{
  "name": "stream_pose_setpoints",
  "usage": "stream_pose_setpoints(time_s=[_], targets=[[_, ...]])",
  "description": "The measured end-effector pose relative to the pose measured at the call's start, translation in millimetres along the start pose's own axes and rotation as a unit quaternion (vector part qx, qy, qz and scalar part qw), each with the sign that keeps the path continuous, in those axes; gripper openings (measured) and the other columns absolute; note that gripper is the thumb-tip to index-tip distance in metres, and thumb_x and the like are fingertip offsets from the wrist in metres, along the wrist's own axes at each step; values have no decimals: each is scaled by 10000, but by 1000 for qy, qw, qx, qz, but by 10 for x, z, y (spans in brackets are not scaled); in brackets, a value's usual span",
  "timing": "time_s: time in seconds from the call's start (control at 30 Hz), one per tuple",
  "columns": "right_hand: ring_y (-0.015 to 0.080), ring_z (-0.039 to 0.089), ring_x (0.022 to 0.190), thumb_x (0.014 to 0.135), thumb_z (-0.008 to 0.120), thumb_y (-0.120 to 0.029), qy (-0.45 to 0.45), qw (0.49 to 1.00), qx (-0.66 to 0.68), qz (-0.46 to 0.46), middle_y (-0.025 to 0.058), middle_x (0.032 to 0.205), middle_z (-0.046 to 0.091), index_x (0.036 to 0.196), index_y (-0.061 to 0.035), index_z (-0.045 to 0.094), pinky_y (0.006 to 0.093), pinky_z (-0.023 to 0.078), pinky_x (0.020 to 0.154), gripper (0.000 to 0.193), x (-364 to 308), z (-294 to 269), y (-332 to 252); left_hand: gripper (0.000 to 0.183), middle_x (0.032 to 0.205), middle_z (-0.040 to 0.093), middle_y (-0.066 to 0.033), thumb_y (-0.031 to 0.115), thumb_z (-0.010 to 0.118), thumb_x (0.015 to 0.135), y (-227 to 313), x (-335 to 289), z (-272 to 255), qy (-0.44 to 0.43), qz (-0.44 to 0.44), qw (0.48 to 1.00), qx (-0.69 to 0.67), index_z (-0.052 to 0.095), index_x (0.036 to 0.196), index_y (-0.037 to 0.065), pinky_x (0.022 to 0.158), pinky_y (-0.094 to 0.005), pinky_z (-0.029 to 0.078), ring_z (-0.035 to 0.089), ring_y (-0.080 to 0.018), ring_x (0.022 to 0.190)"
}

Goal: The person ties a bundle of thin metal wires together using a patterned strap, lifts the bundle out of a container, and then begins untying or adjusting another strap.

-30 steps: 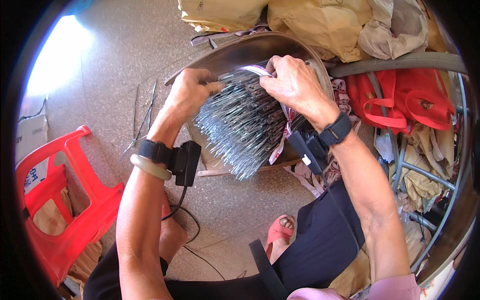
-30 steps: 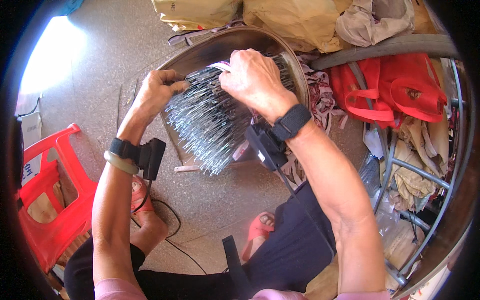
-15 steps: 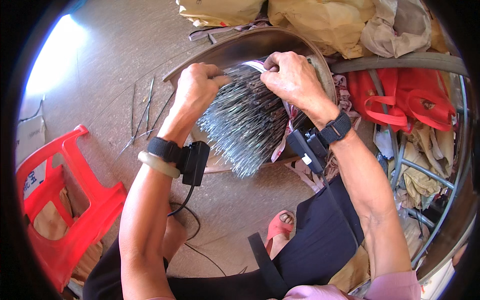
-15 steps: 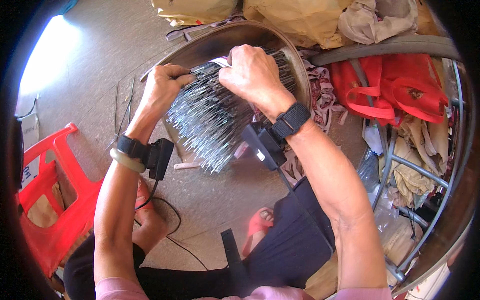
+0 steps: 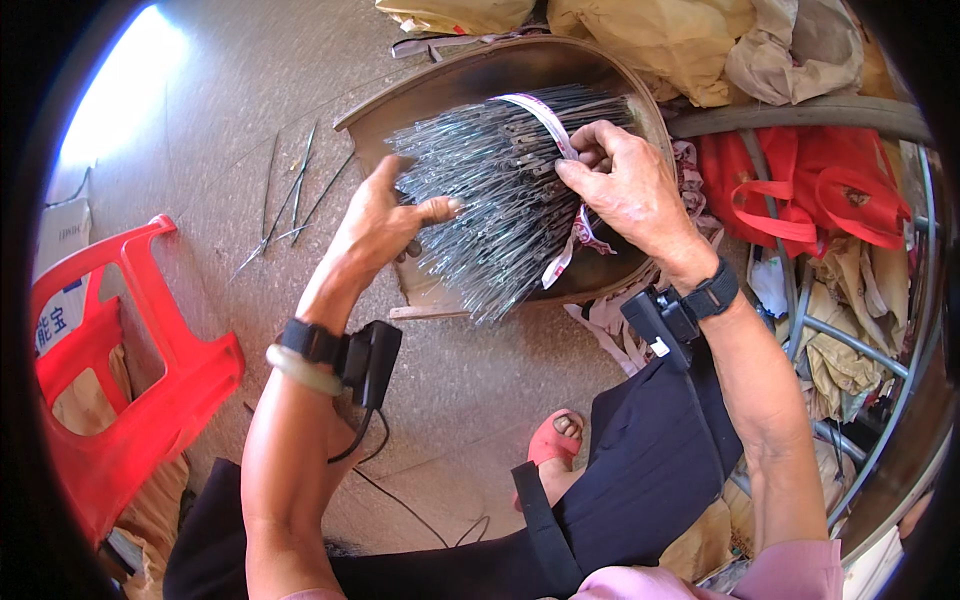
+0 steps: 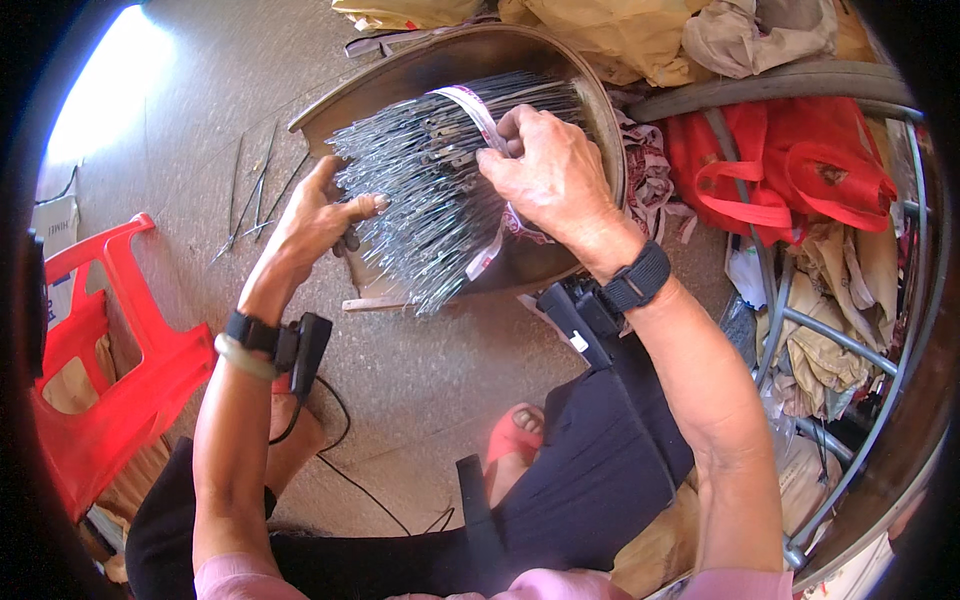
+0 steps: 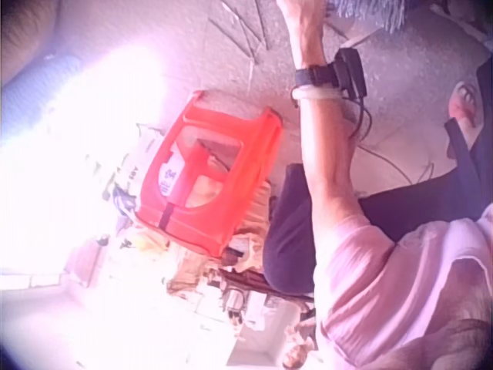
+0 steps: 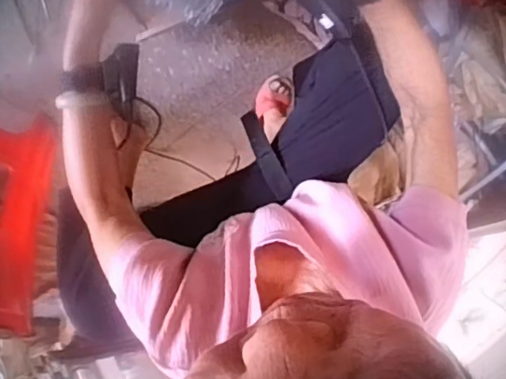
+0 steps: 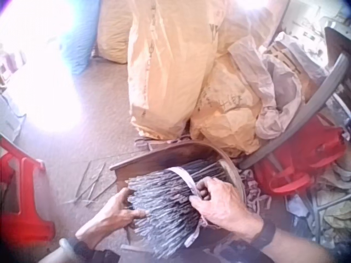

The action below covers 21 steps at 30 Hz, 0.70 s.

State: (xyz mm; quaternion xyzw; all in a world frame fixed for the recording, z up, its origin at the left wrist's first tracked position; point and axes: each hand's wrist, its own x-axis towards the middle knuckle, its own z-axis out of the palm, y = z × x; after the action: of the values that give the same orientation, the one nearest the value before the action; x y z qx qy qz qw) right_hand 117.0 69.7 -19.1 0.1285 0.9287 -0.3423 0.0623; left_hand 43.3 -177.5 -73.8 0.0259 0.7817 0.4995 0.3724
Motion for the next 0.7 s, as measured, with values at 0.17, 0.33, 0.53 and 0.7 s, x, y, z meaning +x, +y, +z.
stream_pose_setpoints(time_s=[0.17,0.33,0.53,0.7], targets=[[291,692,845,798,673,-309,-22,996,85,21,193,903,702,1010,54,657,381,527,794,421,50,-6,151,510,1002,684,-151,62,775,798,-324,162,207,48,107,989,-93,534,1238,-31,787,-313,536,658,-202,905],[332,687,869,800,641,-298,-18,997,75,12,193,921,709,1036,42,665,405,526,802,414,60,18,105,334,1022,685,-112,-86,686,811,-432,258,263,63,106,980,-153,568,1117,-20,858,-316,517,632,-166,961],[337,687,884,759,636,-265,-17,997,77,13,196,936,710,1047,38,663,402,523,827,418,49,6,91,396,1119,677,-65,-79,628,879,-437,317,343,60,134,973,-181,571,1261,9,873,-272,508,622,-132,989],[340,680,900,747,632,-260,-11,996,90,24,193,950,707,1053,39,661,402,520,842,429,52,32,54,442,1053,671,-71,-190,430,789,-248,289,415,87,92,971,-203,596,1160,-17,897,-271,469,595,-154,978]])
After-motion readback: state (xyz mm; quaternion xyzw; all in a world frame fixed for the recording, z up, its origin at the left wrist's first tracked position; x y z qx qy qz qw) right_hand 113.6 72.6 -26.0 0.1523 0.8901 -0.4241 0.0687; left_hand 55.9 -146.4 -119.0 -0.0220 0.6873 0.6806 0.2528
